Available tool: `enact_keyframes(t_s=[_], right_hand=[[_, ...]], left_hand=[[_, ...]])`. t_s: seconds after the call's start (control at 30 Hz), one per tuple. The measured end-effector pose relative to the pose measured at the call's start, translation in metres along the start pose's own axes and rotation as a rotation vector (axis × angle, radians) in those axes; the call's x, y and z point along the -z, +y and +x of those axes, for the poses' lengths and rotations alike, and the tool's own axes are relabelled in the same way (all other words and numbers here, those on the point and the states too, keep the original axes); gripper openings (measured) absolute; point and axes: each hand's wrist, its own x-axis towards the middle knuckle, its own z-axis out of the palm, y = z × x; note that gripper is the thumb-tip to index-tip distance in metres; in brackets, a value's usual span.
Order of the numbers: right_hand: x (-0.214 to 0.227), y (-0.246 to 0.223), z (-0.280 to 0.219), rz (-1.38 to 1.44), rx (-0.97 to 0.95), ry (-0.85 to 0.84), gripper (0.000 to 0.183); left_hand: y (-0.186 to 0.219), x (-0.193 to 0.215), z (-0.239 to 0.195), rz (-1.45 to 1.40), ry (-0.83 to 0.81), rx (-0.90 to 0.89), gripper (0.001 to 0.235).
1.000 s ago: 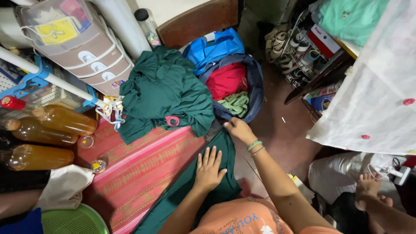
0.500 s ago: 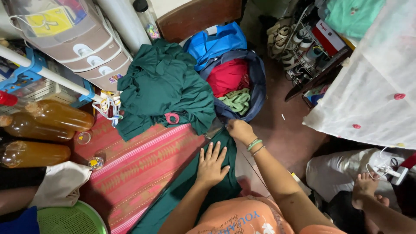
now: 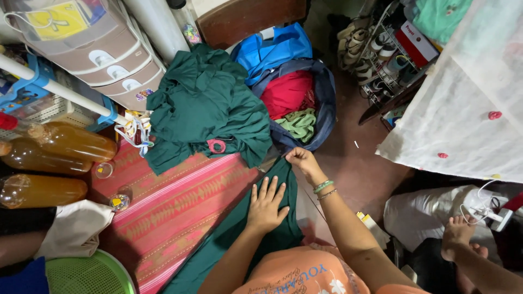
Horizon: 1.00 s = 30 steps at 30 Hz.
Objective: The person folds a green piece of clothing on a table. They smooth the fabric, fold the sides inward, and roll the garment into a compact bundle. A small dog briefly enters the frame and sniffs the fabric during the process.
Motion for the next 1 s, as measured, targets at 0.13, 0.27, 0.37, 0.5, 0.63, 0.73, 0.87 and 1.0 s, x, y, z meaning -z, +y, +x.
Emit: enact_keyframes(t_s=[0.13,0.27,0.37,0.5,0.63,0.73,0.87,1.0], right_hand=[[-0.005,-0.018,-0.012,-0.007,-0.012,-0.065,0.007],[0.000,-0.001,-0.002,-0.082,-0.007,-0.113,0.024],[0.005,0.020,0.015,-0.274,0.102,-0.155,0.029],[0.006,0.016,0.019,-0.566,0.155,-0.161,0.029],[0.003,0.013,0.019,-0.767,0.150,-0.095,0.017],[0.004,0.013,0.018,-0.809,0.225,-0.088,0.013],[0.007,0.019,0.022,-0.766,0.299,-0.071,0.011],[0.013,0.050,0.037,-0.640,0.167,-0.134,0.015]], left_hand=[[0.000,0.000,0.000,-0.001,-0.031,0.009,0.076],[0.000,0.002,0.000,-0.017,-0.062,0.014,0.076],[0.000,0.004,0.001,-0.037,-0.072,0.011,0.075],[0.000,0.005,0.001,-0.027,-0.077,0.011,0.074],[-0.001,0.003,0.000,-0.026,-0.076,0.003,0.074],[0.000,0.005,0.001,-0.029,-0.075,0.005,0.074],[0.000,0.004,0.001,-0.036,-0.074,0.005,0.074],[0.001,0.006,0.001,-0.041,-0.074,0.010,0.073]])
